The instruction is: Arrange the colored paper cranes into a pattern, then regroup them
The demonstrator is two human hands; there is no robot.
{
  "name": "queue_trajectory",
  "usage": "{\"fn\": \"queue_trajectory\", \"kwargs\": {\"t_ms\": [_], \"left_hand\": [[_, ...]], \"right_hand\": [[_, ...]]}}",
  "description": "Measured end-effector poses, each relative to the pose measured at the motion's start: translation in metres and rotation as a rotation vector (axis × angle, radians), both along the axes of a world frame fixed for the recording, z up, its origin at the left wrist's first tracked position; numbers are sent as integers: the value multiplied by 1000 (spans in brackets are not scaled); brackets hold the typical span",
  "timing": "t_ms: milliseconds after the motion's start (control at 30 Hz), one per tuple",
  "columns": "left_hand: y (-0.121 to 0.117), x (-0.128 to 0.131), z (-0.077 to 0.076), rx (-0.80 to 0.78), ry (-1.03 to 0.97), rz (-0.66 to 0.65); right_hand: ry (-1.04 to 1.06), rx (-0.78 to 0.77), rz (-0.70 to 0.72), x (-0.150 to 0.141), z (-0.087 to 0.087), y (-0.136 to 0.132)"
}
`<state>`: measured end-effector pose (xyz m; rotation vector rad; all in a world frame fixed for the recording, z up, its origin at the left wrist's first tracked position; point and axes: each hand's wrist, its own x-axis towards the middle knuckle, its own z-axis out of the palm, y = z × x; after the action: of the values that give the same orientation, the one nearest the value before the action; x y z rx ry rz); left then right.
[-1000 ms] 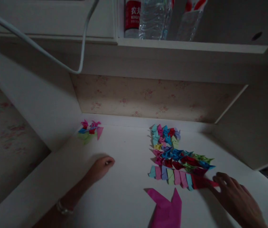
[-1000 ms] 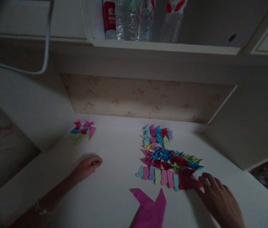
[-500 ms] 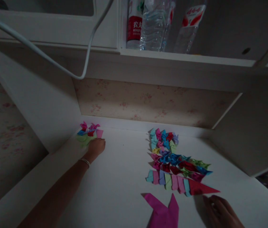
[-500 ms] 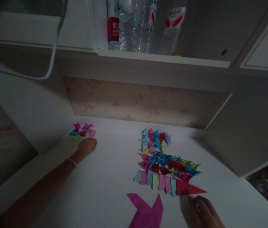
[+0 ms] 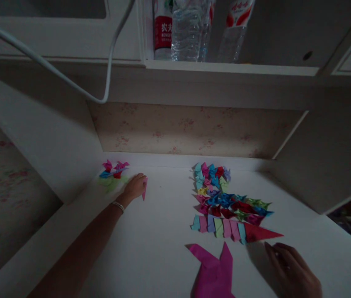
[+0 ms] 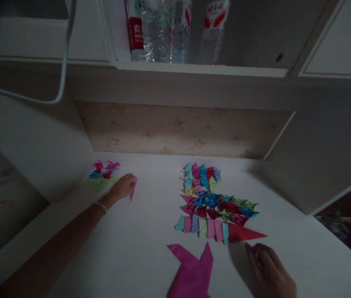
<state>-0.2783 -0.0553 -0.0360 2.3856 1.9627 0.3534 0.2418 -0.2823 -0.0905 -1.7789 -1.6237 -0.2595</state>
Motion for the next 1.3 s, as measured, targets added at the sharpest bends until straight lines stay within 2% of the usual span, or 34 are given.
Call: {"fn": "queue_trajectory", "kwargs": {"t_ms": [100,200,333,567,767,1033,1167,1300], "left_hand": [[7,-2,-4,-77,75,-34],[10,-3,-3,-154,128,-37],[6,-3,4,-251,166,-21],[-24,2,2,-276,138,45],[-53,14,5,-327,-46,69],[-88,65,36,-524,-393,-42],[-100,89,58,-598,-510,-104],[-111,111,84,-631,-728,-218]], "right_hand": [[97,71,-85,-8,12,-5],[205,52,-193,-9,21,-6],[343,38,-315,-5,25,-5],[505,22,-308,0,22,-5],[592,56,-294,0,22,-9],[653,72,-306,-1,22,-11],[655,68,-294,-2,23,-11],[665,66,-268,-1,21,-11]]}}
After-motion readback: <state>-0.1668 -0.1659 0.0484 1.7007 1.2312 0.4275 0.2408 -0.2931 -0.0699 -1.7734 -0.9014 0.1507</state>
